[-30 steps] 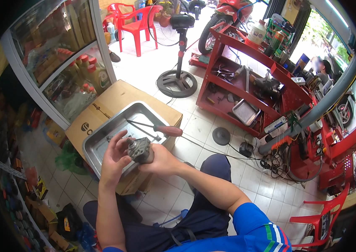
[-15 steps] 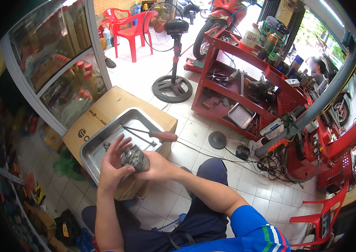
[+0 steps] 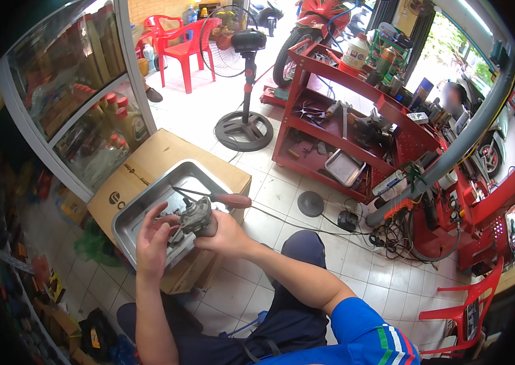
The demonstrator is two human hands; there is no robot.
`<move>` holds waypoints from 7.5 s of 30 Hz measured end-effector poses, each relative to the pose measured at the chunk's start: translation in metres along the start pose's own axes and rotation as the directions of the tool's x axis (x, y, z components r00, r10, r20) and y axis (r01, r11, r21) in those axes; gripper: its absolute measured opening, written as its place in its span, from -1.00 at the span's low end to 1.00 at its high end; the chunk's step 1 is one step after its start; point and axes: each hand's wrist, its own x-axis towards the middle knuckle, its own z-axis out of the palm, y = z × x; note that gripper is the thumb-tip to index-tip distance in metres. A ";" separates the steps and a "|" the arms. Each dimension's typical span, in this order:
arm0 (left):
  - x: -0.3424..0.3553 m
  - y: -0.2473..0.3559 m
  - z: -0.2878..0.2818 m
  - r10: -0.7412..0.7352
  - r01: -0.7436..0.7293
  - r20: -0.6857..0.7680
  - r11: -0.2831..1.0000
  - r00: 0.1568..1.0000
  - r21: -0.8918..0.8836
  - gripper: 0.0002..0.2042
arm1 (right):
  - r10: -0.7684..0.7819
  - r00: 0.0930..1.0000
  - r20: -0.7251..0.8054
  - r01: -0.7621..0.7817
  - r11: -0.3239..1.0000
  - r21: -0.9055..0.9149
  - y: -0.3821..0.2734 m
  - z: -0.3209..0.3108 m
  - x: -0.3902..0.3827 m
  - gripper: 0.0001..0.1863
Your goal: The person disassembles a mechanical part using a screwdriver and places the components into a metal tray.
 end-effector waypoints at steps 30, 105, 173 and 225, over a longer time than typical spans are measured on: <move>0.000 0.002 0.002 0.061 -0.072 0.105 0.992 0.993 0.101 -0.04 | -0.164 0.981 0.099 0.156 0.984 0.088 0.012 0.006 -0.001 -0.51; 0.001 -0.001 -0.005 -0.048 0.053 -0.030 0.983 0.998 0.176 -0.32 | -0.039 0.998 -0.049 0.038 0.999 -0.019 0.013 0.005 0.003 -0.47; -0.001 0.000 0.009 0.000 -0.004 0.085 0.999 0.996 0.043 -0.23 | -0.156 0.988 0.019 0.155 0.988 0.009 0.016 0.008 0.000 -0.46; -0.001 0.000 0.010 0.004 -0.011 0.114 0.998 0.993 0.057 -0.08 | -0.049 0.990 0.135 0.045 0.999 0.031 0.001 0.008 -0.006 -0.48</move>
